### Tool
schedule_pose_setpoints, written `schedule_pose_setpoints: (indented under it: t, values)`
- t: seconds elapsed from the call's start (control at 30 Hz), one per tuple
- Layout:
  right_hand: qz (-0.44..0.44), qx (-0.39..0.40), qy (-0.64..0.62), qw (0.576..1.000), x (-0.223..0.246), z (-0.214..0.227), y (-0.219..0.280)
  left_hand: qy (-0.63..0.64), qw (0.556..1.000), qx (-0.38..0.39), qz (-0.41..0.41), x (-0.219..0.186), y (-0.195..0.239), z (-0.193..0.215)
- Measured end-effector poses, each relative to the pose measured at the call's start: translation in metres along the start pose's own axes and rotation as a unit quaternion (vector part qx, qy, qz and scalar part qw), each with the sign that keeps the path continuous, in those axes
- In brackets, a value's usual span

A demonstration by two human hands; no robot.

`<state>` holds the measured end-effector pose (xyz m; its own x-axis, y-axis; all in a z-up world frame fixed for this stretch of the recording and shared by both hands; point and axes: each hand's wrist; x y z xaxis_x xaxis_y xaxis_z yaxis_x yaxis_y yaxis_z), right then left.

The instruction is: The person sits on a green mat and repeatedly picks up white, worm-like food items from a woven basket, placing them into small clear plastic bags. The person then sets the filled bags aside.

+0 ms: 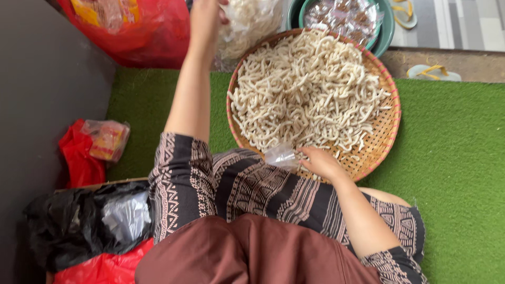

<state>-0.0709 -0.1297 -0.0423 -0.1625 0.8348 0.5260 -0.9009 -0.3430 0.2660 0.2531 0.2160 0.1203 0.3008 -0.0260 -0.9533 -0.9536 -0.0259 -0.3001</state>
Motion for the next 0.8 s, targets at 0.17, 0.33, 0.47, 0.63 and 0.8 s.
schedule_pose_setpoints:
  t: [0.17,0.33,0.47,0.63,0.8]
  values:
    - [-0.071,0.004,0.031,0.997,-0.019,-0.023,-0.014,-0.251,0.959,0.132,0.025,0.025,0.119,-0.054]
    - [-0.132,-0.007,0.003,0.991,-0.030,-0.044,-0.026,-0.265,0.936,0.222,0.062,0.009,0.219,-0.105]
    - [-0.159,0.034,-0.041,0.986,-0.029,-0.061,-0.037,-0.278,0.926,0.236,0.097,0.001,0.254,-0.117]
    - [-0.201,-0.025,-0.201,0.958,-0.031,-0.079,-0.047,-0.293,0.926,0.218,0.099,0.044,0.262,-0.106]
    - [-0.148,-0.074,-0.347,0.923,-0.039,-0.091,-0.051,-0.418,0.849,0.265,0.185,0.123,0.264,-0.103]
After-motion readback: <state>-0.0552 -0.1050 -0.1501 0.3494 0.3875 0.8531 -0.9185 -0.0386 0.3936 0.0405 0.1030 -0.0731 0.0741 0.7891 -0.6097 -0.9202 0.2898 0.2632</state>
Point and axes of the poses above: each hand's wrist, its own y-axis away from the middle knuckle, its own z-axis out of the back of the hand, x = y × z, and after that the axes turned 3 degrees about -y, right-handed
